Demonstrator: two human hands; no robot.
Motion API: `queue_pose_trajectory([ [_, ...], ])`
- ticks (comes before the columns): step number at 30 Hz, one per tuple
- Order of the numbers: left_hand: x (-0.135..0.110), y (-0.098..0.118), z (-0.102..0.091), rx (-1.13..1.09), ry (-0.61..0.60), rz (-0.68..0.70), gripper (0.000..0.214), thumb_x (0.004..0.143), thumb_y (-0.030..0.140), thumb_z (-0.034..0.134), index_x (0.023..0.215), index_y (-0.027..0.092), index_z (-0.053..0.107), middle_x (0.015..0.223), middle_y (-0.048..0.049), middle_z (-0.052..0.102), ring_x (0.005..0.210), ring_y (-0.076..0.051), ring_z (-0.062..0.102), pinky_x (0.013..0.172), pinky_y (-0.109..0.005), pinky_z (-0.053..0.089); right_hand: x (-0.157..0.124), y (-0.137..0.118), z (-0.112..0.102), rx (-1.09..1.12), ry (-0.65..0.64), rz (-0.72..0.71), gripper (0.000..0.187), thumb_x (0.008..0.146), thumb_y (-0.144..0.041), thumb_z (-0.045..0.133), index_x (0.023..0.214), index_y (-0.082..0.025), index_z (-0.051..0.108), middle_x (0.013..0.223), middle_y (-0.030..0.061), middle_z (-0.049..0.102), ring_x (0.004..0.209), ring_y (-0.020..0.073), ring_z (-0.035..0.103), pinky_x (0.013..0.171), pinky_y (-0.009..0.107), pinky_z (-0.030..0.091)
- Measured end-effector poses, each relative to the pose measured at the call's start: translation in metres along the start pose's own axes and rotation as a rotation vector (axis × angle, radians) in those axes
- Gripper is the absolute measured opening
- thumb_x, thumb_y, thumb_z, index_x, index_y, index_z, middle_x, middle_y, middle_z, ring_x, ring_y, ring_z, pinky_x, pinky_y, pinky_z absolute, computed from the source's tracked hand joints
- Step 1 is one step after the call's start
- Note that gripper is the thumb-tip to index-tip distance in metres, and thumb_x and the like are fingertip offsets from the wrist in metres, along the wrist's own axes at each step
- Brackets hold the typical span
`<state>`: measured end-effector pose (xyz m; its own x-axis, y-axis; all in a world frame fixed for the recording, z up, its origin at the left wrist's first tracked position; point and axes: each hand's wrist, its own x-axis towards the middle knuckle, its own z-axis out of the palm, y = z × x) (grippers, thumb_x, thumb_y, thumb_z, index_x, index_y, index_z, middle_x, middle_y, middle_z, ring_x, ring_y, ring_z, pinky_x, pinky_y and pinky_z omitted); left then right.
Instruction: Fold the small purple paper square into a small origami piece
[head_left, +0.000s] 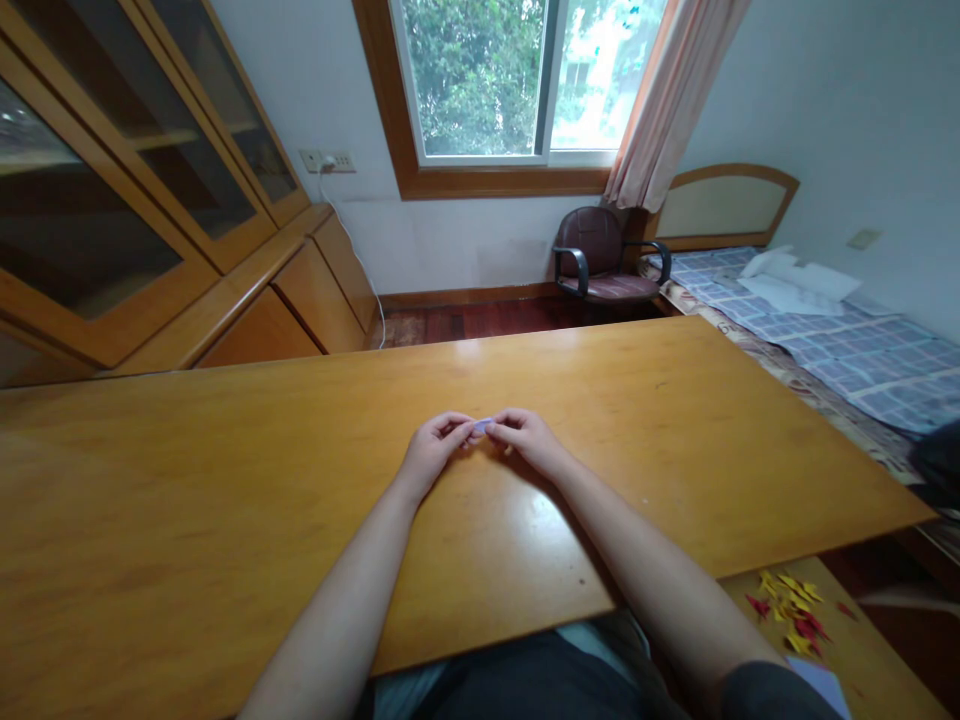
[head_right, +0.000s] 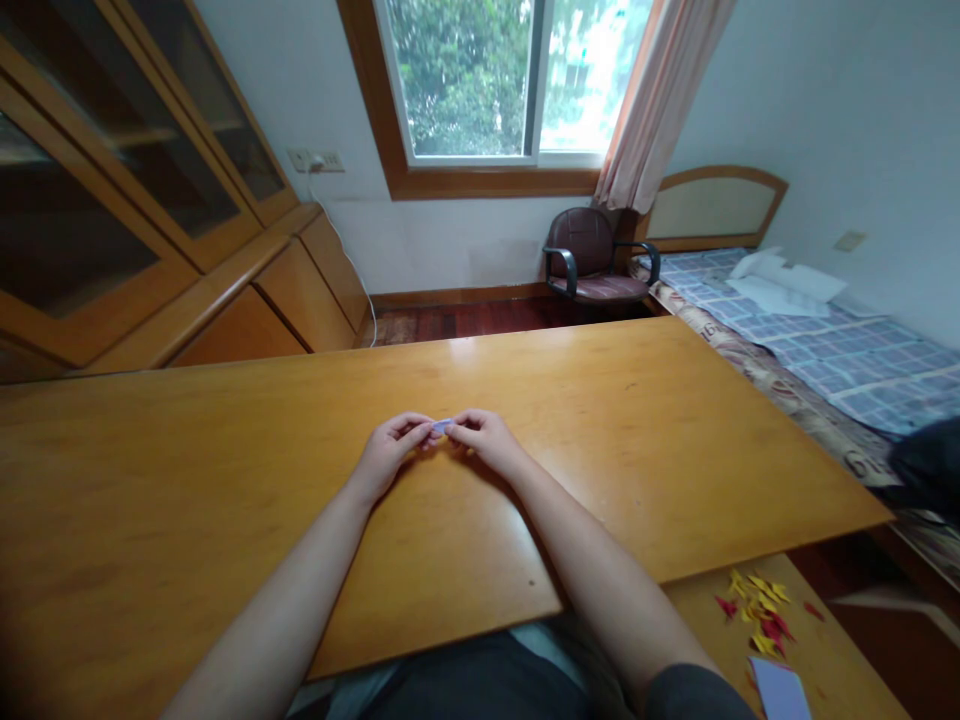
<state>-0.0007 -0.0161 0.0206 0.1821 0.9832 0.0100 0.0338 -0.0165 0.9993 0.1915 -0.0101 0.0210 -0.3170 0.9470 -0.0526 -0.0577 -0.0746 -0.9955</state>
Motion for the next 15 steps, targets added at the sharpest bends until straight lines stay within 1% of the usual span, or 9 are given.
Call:
queue_pose_trajectory([
  [3, 0.0006, -0.0026, -0.0005, -0.005, -0.037, -0.024, 0.034, 0.075, 0.046, 0.076, 0.091, 0.016, 0.070, 0.084, -0.0050, 0.074, 0.076, -0.017, 0.067, 0.075, -0.029, 0.052, -0.0014, -0.0024, -0.0004, 0.024, -0.005, -0.004, 0.033, 0.073, -0.047, 0.074, 0.080, -0.014, 0.070, 0.068, 0.0006, 0.065, 0.061, 0.0115, 0.054, 0.059, 0.024, 0.040],
  [6, 0.0013, -0.0046, -0.0001, 0.015, -0.068, -0.023, 0.032, 0.077, 0.046, 0.075, 0.088, 0.016, 0.071, 0.084, -0.0051, 0.075, 0.077, -0.018, 0.067, 0.076, -0.029, 0.052, -0.0020, -0.0035, -0.0002, 0.024, -0.019, -0.009, 0.033, 0.074, -0.046, 0.074, 0.080, -0.014, 0.070, 0.069, 0.0010, 0.065, 0.061, 0.0113, 0.054, 0.059, 0.024, 0.040],
  [15, 0.0012, -0.0041, 0.0005, 0.035, -0.025, -0.006, 0.033, 0.079, 0.047, 0.071, 0.088, 0.016, 0.071, 0.082, -0.0051, 0.074, 0.075, -0.018, 0.066, 0.075, -0.029, 0.053, -0.0015, -0.0013, 0.0015, -0.024, -0.014, -0.012, 0.033, 0.074, -0.047, 0.072, 0.080, -0.015, 0.066, 0.066, 0.0001, 0.064, 0.058, 0.0111, 0.053, 0.055, 0.023, 0.039],
])
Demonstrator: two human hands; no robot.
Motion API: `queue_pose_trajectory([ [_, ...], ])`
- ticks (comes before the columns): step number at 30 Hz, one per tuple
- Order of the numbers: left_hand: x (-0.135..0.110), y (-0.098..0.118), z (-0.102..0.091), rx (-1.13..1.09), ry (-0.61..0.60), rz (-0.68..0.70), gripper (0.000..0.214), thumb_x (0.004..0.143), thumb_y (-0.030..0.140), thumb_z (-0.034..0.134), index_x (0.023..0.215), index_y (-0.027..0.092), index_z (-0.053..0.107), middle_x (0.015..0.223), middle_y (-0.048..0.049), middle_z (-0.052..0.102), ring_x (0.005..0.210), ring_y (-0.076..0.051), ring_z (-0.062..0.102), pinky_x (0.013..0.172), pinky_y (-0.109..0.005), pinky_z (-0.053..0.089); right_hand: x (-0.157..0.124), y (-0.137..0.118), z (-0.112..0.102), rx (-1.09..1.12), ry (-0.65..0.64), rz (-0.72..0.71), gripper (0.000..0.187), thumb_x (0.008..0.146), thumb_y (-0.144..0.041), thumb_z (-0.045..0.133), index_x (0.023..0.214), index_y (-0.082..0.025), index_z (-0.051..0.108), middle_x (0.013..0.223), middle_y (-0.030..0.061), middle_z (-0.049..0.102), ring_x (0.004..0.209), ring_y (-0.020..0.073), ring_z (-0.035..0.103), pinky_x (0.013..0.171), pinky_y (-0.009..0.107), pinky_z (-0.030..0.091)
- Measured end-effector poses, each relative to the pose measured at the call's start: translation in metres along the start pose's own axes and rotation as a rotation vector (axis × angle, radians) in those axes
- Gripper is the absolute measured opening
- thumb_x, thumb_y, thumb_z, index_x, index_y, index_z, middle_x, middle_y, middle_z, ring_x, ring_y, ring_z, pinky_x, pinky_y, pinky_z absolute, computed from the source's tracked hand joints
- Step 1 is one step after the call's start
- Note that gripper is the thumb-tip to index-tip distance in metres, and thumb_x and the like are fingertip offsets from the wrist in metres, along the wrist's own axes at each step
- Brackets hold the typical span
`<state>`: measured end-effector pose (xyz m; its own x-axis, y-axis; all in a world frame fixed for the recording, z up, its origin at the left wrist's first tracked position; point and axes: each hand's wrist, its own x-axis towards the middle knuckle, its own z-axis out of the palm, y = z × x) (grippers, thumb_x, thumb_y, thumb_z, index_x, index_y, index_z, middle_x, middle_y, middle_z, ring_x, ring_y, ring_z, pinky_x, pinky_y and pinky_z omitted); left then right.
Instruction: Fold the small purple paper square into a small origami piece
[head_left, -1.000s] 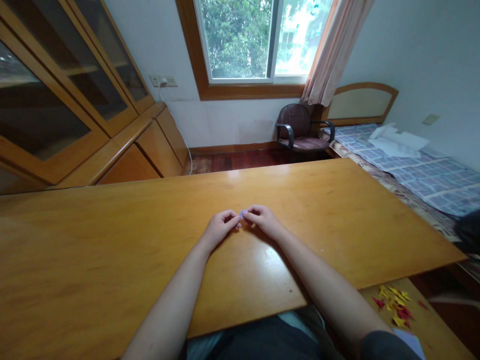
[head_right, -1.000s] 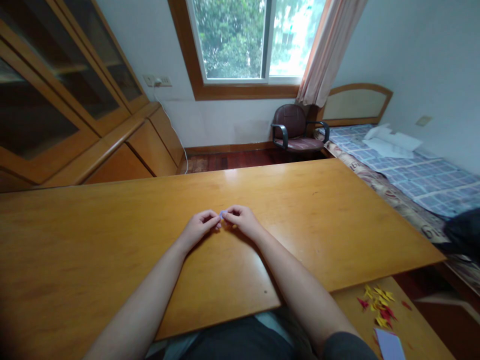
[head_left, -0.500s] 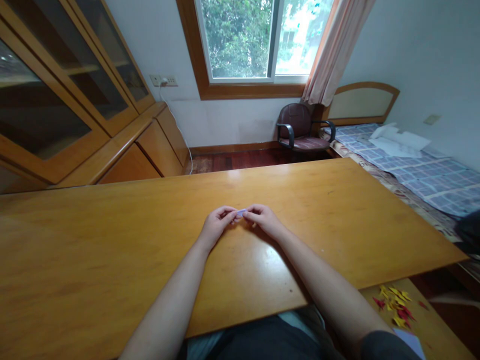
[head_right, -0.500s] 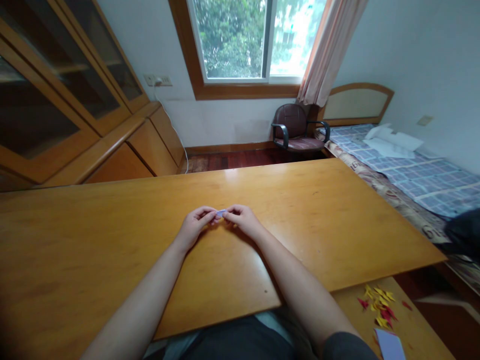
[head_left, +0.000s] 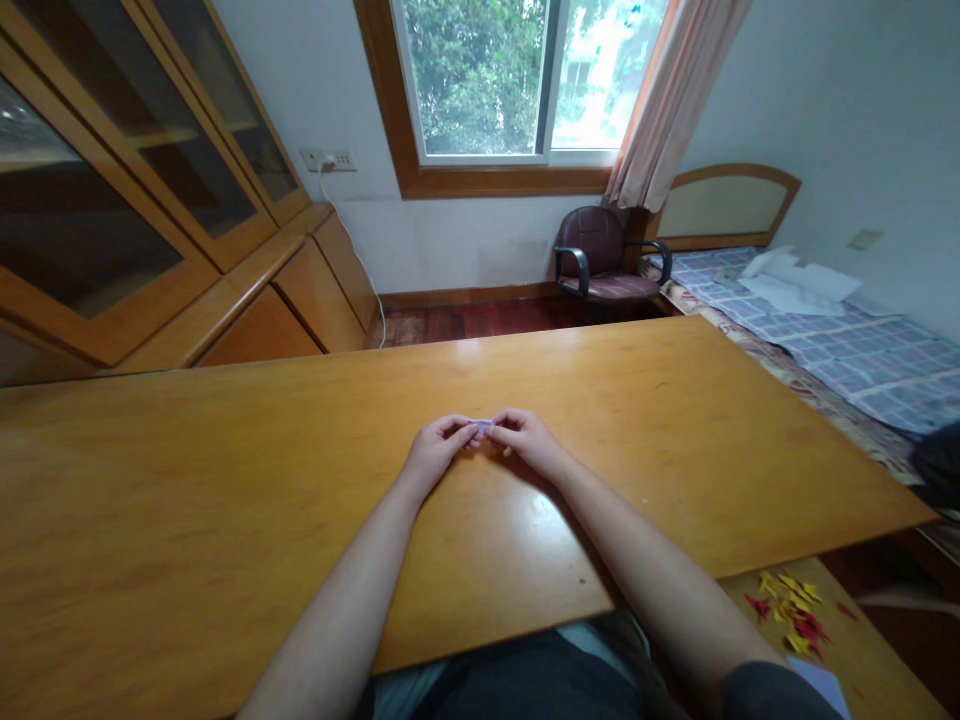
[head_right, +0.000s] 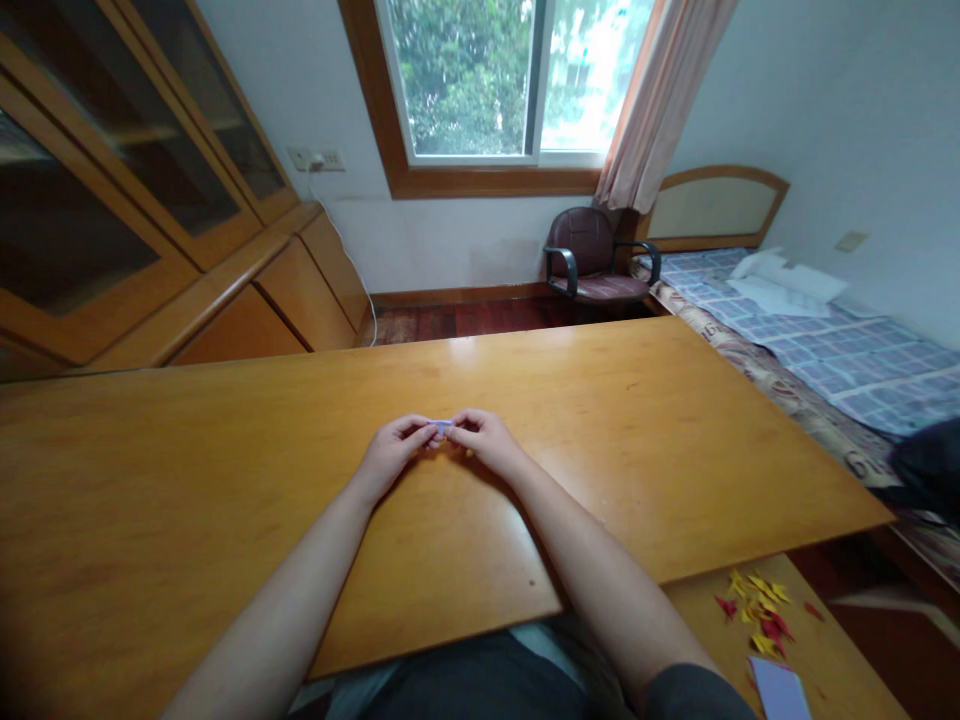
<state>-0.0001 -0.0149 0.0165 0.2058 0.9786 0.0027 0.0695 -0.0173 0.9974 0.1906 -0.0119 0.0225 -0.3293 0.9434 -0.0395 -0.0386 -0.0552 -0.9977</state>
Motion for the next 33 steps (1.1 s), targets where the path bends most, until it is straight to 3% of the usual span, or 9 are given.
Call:
queue_pose_trajectory([
  [14, -0.0011, 0.0030, 0.0022, 0.028, 0.020, 0.027, 0.029, 0.082, 0.045, 0.069, 0.084, 0.016, 0.070, 0.075, -0.0025, 0.070, 0.069, -0.015, 0.064, 0.068, -0.026, 0.051, 0.0020, 0.0053, 0.0023, -0.051, -0.002, -0.023, 0.037, 0.076, -0.051, 0.071, 0.085, -0.016, 0.066, 0.068, -0.0004, 0.064, 0.057, 0.0115, 0.055, 0.053, 0.024, 0.042],
  [33, -0.0002, 0.0018, 0.0029, -0.049, -0.051, -0.035, 0.028, 0.080, 0.042, 0.072, 0.080, 0.015, 0.071, 0.074, -0.0041, 0.072, 0.065, -0.014, 0.063, 0.064, -0.026, 0.051, 0.0032, 0.0076, 0.0001, -0.061, 0.016, -0.044, 0.031, 0.081, -0.047, 0.067, 0.080, -0.016, 0.066, 0.067, -0.0012, 0.062, 0.060, 0.0116, 0.053, 0.057, 0.024, 0.040],
])
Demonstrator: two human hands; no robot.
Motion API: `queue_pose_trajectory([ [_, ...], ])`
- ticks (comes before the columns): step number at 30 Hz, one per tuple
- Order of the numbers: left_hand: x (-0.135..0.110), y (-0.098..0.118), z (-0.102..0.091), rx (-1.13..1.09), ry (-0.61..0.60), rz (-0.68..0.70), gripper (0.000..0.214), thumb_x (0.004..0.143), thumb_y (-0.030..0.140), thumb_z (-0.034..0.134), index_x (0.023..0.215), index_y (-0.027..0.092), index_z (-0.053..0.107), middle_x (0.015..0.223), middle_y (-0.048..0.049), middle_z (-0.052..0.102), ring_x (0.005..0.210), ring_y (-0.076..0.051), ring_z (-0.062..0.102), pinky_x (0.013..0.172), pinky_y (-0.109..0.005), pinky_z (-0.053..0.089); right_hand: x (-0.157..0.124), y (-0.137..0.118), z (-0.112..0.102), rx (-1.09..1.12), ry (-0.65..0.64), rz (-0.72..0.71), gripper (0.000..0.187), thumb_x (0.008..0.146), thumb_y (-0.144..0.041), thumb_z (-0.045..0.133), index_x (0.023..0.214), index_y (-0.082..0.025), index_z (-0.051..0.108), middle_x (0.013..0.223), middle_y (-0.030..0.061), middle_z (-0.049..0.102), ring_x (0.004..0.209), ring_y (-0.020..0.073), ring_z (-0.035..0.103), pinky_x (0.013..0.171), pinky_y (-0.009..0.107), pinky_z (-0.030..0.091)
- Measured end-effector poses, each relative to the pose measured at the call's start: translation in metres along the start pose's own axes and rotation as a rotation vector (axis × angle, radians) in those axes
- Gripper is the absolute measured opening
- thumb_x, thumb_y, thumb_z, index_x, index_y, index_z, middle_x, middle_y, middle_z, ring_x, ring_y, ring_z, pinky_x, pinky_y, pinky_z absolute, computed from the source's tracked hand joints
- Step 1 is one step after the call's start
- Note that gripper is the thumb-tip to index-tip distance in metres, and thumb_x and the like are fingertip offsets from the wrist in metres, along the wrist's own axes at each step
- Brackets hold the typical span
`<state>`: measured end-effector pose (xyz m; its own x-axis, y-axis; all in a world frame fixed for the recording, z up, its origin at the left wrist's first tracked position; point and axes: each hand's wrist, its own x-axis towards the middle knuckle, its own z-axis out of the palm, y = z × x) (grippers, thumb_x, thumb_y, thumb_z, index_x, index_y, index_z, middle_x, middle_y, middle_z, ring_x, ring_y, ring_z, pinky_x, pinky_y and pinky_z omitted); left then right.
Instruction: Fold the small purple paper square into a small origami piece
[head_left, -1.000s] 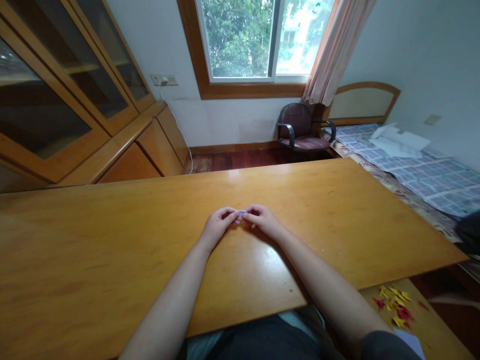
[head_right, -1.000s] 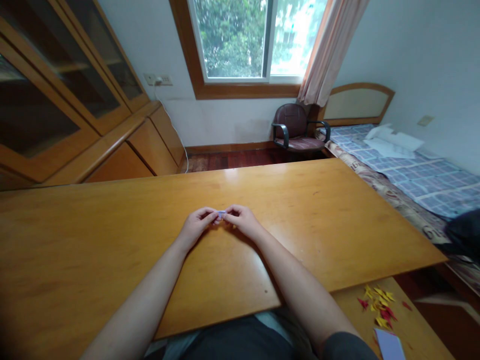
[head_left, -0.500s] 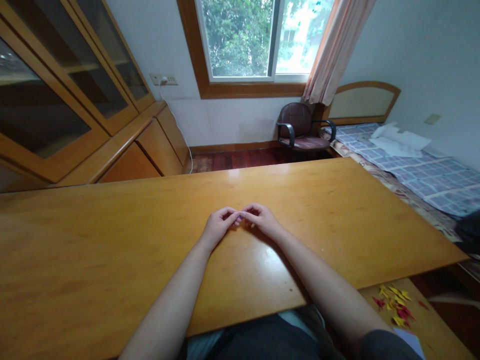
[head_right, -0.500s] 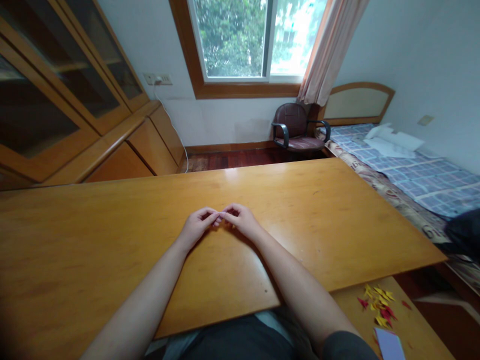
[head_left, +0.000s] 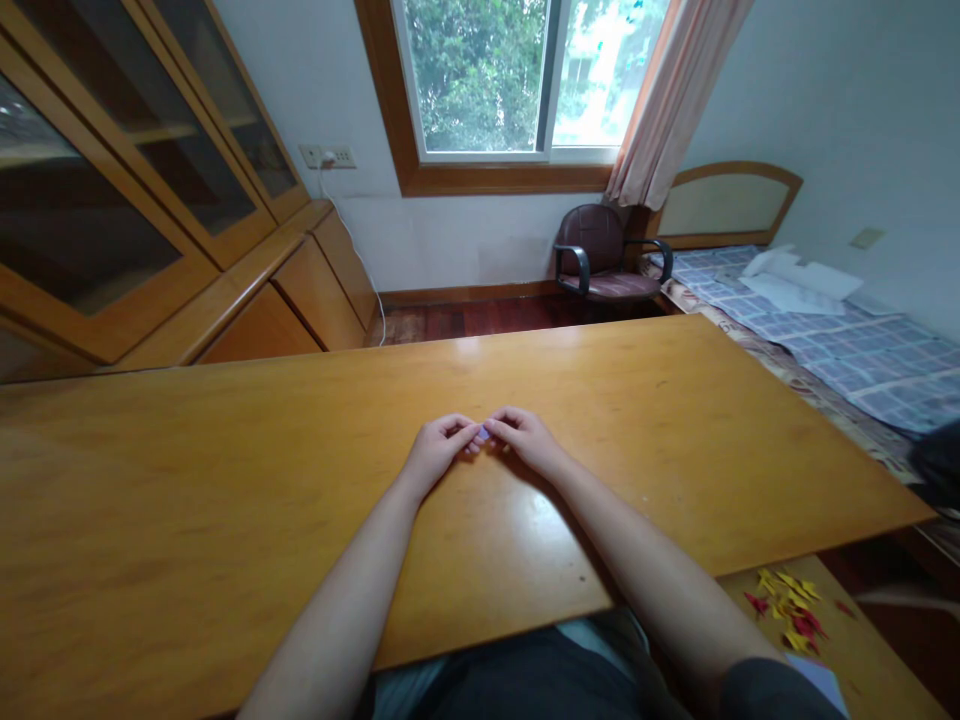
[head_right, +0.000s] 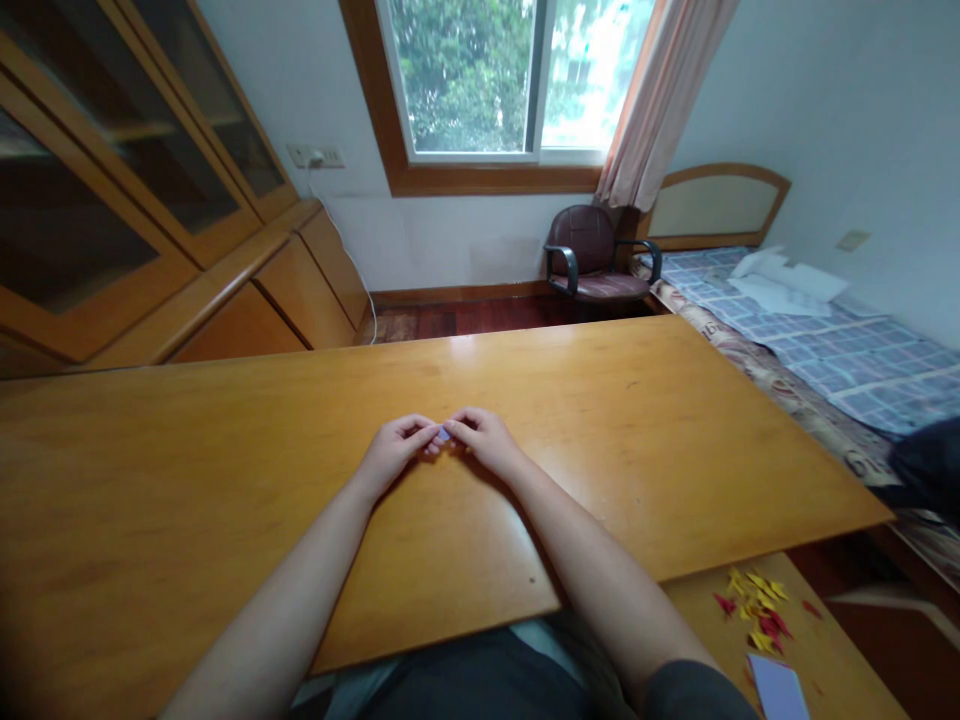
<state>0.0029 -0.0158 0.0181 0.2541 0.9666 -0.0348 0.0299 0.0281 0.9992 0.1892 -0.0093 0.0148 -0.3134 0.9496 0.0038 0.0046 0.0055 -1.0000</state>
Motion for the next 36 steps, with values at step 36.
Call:
queue_pose_trajectory([
  [36, 0.0023, 0.0036, -0.0016, -0.069, -0.019, -0.087, 0.036, 0.080, 0.049, 0.070, 0.082, 0.013, 0.070, 0.078, -0.0073, 0.074, 0.065, -0.015, 0.066, 0.062, -0.026, 0.051, 0.0005, -0.0071, 0.0001, 0.120, 0.025, 0.053, 0.037, 0.070, -0.048, 0.077, 0.081, -0.015, 0.065, 0.066, -0.0015, 0.062, 0.061, 0.0108, 0.051, 0.059, 0.024, 0.037],
])
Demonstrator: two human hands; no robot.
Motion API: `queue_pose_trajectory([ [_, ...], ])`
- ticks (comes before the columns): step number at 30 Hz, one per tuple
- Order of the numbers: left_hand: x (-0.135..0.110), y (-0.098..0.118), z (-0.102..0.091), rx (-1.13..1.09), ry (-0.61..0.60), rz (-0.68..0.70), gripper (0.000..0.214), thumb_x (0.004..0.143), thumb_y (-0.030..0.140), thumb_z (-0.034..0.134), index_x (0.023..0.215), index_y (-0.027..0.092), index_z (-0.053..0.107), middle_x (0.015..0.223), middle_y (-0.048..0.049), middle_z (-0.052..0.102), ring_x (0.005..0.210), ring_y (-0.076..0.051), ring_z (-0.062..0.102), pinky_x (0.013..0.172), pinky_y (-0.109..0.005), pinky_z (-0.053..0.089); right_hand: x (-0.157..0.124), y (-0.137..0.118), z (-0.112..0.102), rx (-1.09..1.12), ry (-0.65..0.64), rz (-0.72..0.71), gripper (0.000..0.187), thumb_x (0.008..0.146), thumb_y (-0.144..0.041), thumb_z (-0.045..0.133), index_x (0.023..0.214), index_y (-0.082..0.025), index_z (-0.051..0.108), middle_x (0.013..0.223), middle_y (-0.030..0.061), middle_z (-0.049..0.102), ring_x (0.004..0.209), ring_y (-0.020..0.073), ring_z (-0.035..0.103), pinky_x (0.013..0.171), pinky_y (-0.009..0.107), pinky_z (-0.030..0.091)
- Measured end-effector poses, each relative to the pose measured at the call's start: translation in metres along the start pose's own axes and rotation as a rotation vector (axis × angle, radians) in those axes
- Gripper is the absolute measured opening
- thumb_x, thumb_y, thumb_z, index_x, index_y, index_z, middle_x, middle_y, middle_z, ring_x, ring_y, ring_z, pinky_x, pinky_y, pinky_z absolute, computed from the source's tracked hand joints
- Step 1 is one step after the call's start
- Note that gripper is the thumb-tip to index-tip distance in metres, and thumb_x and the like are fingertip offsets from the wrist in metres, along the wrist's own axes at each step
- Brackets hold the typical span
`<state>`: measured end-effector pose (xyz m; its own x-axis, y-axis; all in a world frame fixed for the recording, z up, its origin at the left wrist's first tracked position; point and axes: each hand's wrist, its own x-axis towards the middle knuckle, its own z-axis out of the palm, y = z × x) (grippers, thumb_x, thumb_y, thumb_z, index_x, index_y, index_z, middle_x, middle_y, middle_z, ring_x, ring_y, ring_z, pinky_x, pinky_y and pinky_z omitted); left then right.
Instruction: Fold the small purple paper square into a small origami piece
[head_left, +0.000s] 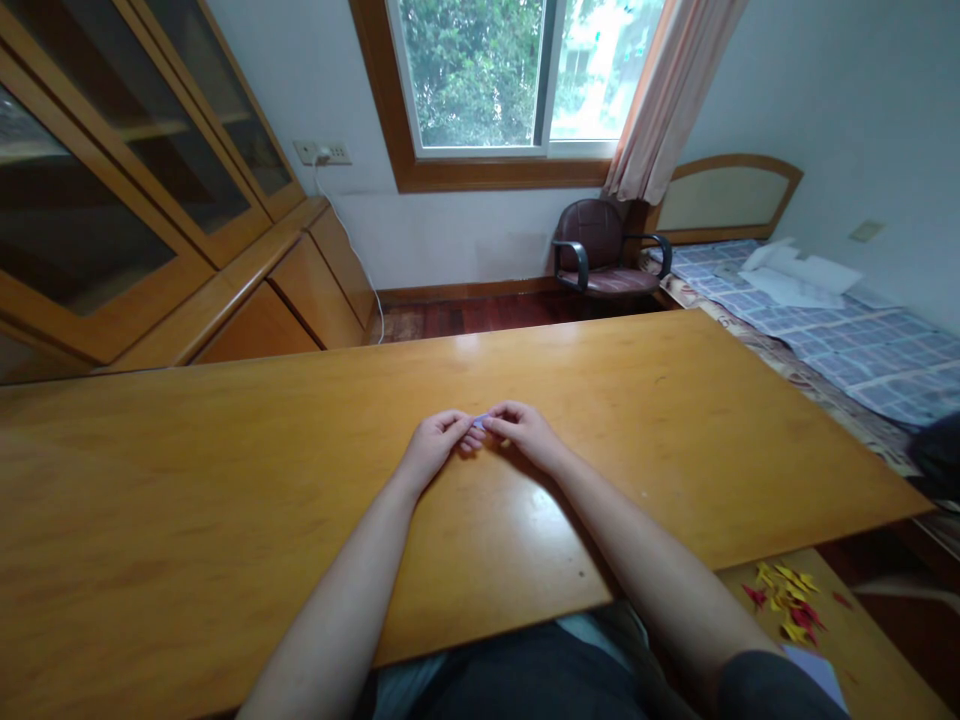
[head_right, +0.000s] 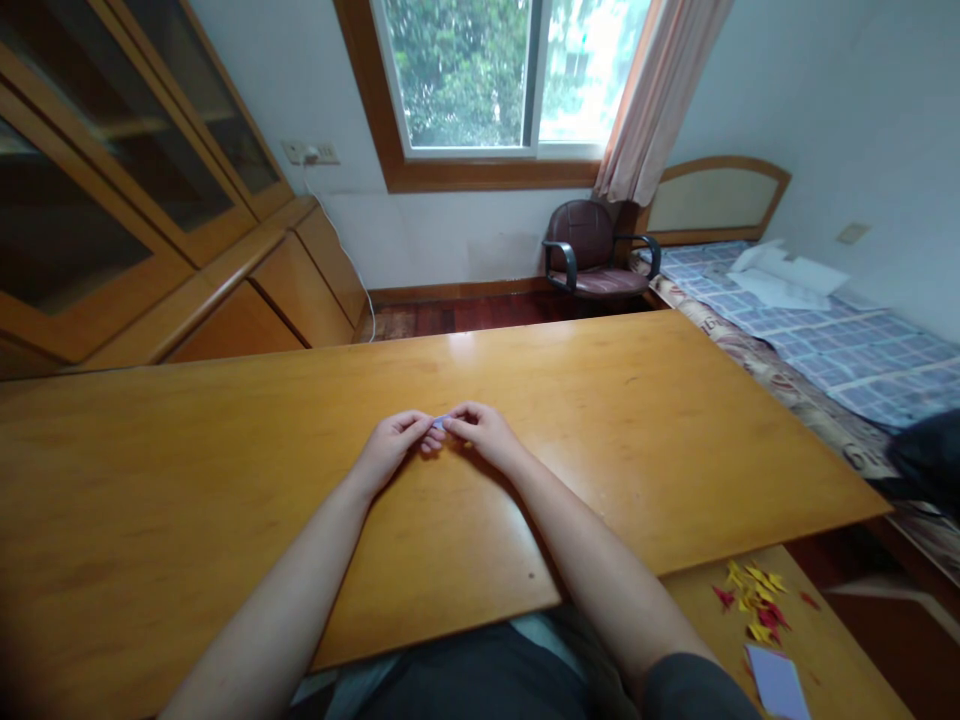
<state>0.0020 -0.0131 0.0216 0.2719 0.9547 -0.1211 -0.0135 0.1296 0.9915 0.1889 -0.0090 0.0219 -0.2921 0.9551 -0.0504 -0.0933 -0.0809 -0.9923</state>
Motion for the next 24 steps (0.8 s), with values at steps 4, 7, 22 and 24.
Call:
queue_pose_trajectory([
  [4, 0.0001, 0.0006, 0.0013, 0.009, 0.003, 0.002, 0.037, 0.079, 0.050, 0.070, 0.082, 0.014, 0.070, 0.077, -0.0071, 0.074, 0.065, -0.015, 0.066, 0.062, -0.027, 0.052, -0.0003, -0.0024, 0.0017, -0.015, -0.004, -0.006, 0.038, 0.070, -0.050, 0.077, 0.080, -0.015, 0.066, 0.067, -0.0009, 0.062, 0.062, 0.0109, 0.051, 0.059, 0.024, 0.038],
  [7, 0.0002, 0.0005, 0.0021, 0.024, -0.001, 0.010, 0.037, 0.079, 0.051, 0.070, 0.082, 0.014, 0.070, 0.078, -0.0076, 0.074, 0.065, -0.016, 0.067, 0.062, -0.027, 0.053, -0.0002, -0.0026, 0.0025, -0.046, -0.002, -0.002, 0.039, 0.070, -0.051, 0.076, 0.078, -0.015, 0.067, 0.065, -0.0010, 0.061, 0.061, 0.0110, 0.050, 0.057, 0.024, 0.037],
  [22, 0.0015, 0.0006, 0.0023, -0.055, 0.036, -0.028, 0.042, 0.078, 0.055, 0.068, 0.081, 0.013, 0.066, 0.077, -0.0084, 0.075, 0.062, -0.016, 0.068, 0.058, -0.026, 0.052, 0.0005, 0.0015, 0.0006, -0.046, 0.031, 0.014, 0.038, 0.070, -0.050, 0.075, 0.078, -0.015, 0.065, 0.063, -0.0022, 0.061, 0.058, 0.0106, 0.050, 0.057, 0.025, 0.036],
  [24, 0.0007, 0.0017, 0.0033, -0.036, 0.029, -0.014, 0.041, 0.077, 0.053, 0.070, 0.080, 0.013, 0.066, 0.076, -0.0079, 0.074, 0.063, -0.016, 0.068, 0.058, -0.026, 0.052, 0.0002, 0.0004, 0.0009, -0.051, 0.027, 0.007, 0.037, 0.070, -0.050, 0.075, 0.078, -0.015, 0.066, 0.063, -0.0021, 0.061, 0.059, 0.0108, 0.050, 0.057, 0.025, 0.036],
])
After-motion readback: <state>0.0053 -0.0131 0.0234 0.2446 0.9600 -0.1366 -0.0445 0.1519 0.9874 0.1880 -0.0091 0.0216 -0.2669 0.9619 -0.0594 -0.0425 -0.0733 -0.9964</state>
